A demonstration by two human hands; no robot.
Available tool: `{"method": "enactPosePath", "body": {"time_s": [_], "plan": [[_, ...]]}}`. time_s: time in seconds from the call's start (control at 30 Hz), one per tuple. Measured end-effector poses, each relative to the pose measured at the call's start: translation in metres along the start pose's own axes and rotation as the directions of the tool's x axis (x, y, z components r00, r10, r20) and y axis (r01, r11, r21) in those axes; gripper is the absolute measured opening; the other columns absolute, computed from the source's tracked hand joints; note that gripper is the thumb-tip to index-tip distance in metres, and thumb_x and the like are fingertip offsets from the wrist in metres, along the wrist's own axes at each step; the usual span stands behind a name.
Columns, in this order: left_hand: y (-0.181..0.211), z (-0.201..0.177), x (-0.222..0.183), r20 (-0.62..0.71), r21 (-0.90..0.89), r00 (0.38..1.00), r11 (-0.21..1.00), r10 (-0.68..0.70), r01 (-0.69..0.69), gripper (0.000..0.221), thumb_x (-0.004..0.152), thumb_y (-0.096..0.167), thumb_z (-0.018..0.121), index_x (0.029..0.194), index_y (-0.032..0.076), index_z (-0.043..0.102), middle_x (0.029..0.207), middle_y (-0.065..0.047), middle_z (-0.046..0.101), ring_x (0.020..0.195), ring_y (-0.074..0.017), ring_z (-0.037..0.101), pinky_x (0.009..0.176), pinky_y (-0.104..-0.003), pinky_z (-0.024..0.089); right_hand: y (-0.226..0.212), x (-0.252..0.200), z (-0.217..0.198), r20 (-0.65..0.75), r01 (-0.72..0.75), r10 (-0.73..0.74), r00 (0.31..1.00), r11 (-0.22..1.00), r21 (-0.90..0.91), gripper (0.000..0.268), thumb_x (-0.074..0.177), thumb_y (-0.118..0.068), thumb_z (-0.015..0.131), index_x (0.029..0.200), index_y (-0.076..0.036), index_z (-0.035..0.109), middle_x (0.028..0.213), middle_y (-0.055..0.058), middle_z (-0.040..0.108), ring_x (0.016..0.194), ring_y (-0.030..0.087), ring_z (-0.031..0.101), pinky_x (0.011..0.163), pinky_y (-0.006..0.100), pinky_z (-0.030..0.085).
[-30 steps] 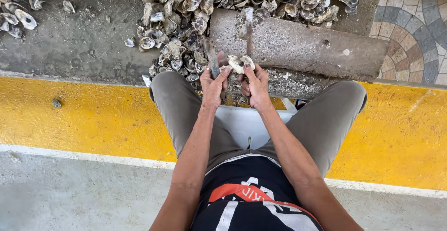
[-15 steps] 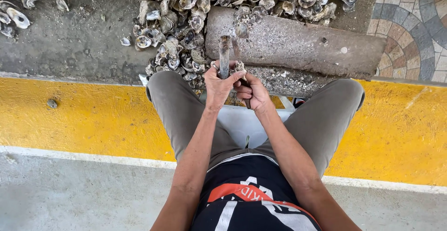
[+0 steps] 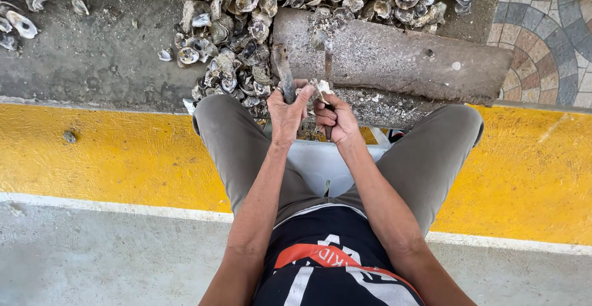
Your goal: Cleaning and shucking oysters using a specialized metal tool on a processing counter.
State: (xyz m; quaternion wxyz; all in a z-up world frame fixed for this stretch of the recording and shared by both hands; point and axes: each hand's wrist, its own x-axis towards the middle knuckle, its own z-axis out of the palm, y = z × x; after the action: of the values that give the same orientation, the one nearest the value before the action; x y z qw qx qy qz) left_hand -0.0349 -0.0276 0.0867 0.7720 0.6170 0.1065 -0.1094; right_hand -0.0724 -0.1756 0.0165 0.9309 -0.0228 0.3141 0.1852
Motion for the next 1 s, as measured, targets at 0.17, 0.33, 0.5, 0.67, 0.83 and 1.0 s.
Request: {"method": "enactPosePath", "body": {"time_s": [0.17, 0.33, 0.5, 0.67, 0.83, 1.0], "plan": [[-0.013, -0.005, 0.007, -0.006, 0.031, 1.0, 1.0, -0.004, 0.004, 0.024, 0.089, 0.015, 0.083, 0.102, -0.002, 0.071, 0.071, 0.0, 0.067, 0.05, -0.0042, 0.053, 0.042, -0.022, 0.041, 0.004, 0.002, -0.008, -0.094, 0.142, -0.183, 0.979, 0.93, -0.339, 0.009, 0.1, -0.009, 0.06, 0.095, -0.003, 0.056, 0.079, 0.008, 0.057, 0.043, 0.003, 0.036, 0.035, 0.02, 0.028], [-0.044, -0.022, 0.019, 0.021, -0.178, 0.978, 0.962, -0.205, 0.206, 0.018, 0.087, 0.011, 0.083, 0.098, 0.0, 0.074, 0.067, -0.001, 0.065, 0.047, -0.0057, 0.053, 0.041, -0.023, 0.039, 0.005, 0.003, -0.009, -0.014, 0.104, -0.113, 0.993, 0.951, -0.291, 0.01, 0.101, -0.009, 0.059, 0.096, 0.0, 0.057, 0.081, 0.009, 0.058, 0.046, 0.004, 0.037, 0.038, 0.02, 0.03], [-0.055, -0.028, 0.019, 0.052, -0.316, 0.977, 0.925, -0.207, 0.212, 0.015, 0.095, 0.013, 0.078, 0.1, 0.0, 0.073, 0.072, -0.001, 0.065, 0.053, -0.006, 0.056, 0.044, -0.022, 0.039, 0.007, 0.007, -0.019, -0.022, 0.028, -0.032, 0.999, 0.987, -0.157, 0.009, 0.101, -0.007, 0.06, 0.101, -0.001, 0.053, 0.082, 0.009, 0.059, 0.047, 0.004, 0.038, 0.038, 0.019, 0.031], [-0.038, -0.024, 0.004, -0.111, -0.293, 0.965, 0.935, -0.239, 0.198, 0.016, 0.094, 0.018, 0.072, 0.097, 0.001, 0.072, 0.073, -0.003, 0.07, 0.047, -0.0066, 0.055, 0.04, -0.023, 0.04, 0.02, -0.005, 0.002, -0.101, 0.185, -0.242, 0.965, 0.901, -0.393, 0.014, 0.097, -0.006, 0.064, 0.104, -0.004, 0.052, 0.079, 0.009, 0.06, 0.046, 0.005, 0.039, 0.039, 0.02, 0.03], [-0.027, -0.022, -0.004, -0.057, -0.031, 0.997, 0.998, -0.052, 0.05, 0.023, 0.087, 0.016, 0.081, 0.1, 0.002, 0.068, 0.074, 0.0, 0.065, 0.05, -0.0043, 0.053, 0.041, -0.023, 0.042, 0.03, -0.012, 0.013, -0.042, 0.304, -0.403, 0.914, 0.751, -0.586, 0.022, 0.095, -0.003, 0.069, 0.104, -0.011, 0.05, 0.075, -0.001, 0.053, 0.045, 0.004, 0.039, 0.036, 0.022, 0.029], [-0.032, -0.057, 0.042, -0.033, 0.366, 0.997, 0.927, -0.069, 0.076, 0.021, 0.082, 0.016, 0.078, 0.092, -0.002, 0.074, 0.072, -0.006, 0.072, 0.053, -0.0079, 0.062, 0.042, -0.024, 0.049, 0.032, -0.041, 0.014, 0.005, 0.207, -0.381, 0.925, 0.49, -0.847, 0.016, 0.099, -0.008, 0.069, 0.104, -0.002, 0.056, 0.075, 0.004, 0.063, 0.043, 0.003, 0.041, 0.034, 0.024, 0.03]]}}
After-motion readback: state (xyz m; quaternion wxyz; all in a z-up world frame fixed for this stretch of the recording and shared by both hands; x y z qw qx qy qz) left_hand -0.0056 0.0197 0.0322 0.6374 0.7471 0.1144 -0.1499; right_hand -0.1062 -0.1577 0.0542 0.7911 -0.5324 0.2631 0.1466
